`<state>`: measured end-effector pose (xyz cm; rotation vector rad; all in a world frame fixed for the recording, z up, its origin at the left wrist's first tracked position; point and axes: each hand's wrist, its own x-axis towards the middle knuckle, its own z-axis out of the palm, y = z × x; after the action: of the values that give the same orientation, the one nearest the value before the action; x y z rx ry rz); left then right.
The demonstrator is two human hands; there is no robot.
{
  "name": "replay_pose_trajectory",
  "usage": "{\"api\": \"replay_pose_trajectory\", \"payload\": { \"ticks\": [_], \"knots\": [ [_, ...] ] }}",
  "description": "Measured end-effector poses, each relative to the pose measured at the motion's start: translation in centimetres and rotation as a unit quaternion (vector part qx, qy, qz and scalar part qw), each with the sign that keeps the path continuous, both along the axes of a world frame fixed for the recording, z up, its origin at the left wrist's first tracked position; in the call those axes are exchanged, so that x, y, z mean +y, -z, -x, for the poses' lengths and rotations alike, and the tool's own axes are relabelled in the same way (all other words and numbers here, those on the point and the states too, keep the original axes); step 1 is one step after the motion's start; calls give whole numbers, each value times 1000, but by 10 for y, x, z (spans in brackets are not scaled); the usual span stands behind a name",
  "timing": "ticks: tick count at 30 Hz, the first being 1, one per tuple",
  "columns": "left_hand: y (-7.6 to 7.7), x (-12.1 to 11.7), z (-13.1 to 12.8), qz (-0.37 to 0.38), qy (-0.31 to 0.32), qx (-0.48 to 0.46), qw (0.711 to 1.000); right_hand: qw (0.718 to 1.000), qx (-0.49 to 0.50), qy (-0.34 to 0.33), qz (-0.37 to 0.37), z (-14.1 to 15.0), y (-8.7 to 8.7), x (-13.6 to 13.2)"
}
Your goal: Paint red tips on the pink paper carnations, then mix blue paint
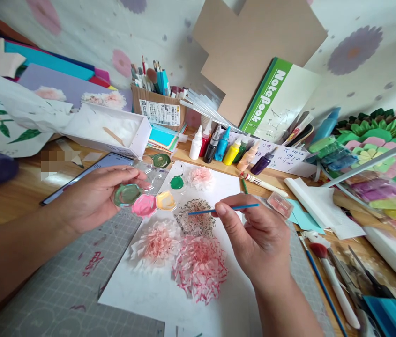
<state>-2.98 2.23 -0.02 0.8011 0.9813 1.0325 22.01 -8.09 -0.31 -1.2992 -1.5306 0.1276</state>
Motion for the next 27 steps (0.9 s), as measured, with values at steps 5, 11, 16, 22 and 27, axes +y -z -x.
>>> {"api": "replay_pose_trajectory", "payload": {
  "ticks": [5,11,16,22,27],
  "knots": [
    [-1,-1,0,-6,5,-2,1000,999,40,-5,-15,-1,1,1],
    [-1,-1,-1,-6,11,13,1000,998,52,4,-28,-4,1,3],
    [-2,-1,-1,-11,-1,12,1000,997,73,-13,-16,-6,-1,3],
    [-3,-3,0,-11,0,10,1000,998,63,-1,8,-8,-2,2],
    [-2,0,-2,-11,-7,7,1000,992,117,-45,-27,-11,-2,3]
  ]
}}
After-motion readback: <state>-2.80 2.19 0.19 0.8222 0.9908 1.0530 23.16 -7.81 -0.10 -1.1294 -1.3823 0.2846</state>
